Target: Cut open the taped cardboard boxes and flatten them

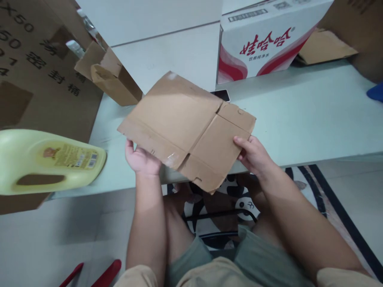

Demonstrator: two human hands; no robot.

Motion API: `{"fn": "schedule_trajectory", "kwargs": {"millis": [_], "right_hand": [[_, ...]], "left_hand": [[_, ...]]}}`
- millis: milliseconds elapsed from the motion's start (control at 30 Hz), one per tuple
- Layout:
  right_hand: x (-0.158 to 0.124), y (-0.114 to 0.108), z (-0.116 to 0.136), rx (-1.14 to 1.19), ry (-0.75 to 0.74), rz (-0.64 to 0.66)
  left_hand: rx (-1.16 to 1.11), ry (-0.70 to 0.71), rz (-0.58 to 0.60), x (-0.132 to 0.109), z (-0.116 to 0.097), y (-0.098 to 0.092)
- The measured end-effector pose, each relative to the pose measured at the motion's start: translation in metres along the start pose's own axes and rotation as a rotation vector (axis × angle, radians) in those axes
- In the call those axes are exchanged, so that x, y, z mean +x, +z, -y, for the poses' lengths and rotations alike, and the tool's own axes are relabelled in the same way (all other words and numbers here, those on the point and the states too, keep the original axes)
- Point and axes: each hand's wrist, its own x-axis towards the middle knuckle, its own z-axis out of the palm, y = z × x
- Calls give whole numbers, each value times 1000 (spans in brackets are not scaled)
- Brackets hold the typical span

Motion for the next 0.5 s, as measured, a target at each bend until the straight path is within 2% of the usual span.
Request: {"fn": "schedule_trajectory", "kwargs": {"millis": [67, 100, 200, 267, 333, 400, 500], "right_hand": [[-3, 3, -1, 20, -8, -37], [-5, 5, -2, 12, 8, -26], [-13, 11, -4, -26, 124, 58], [-18, 16, -2, -12, 137, 43], [-22, 15, 4, 26, 64, -53], [-28, 5, 12, 69, -36, -198], [-47, -33, 25, 78, -157, -465]], "left_hand": [[-11, 14, 75, 0, 0, 0], [1, 16, 73, 1, 1, -1], [30, 8, -57, 9, 3, -6], [-13, -38, -78, 14, 2, -8], [-63, -112, -54, 16, -2, -7], [-87, -183, -47, 14, -7, -4], [-87, -253, -85, 10, -12, 2]]}}
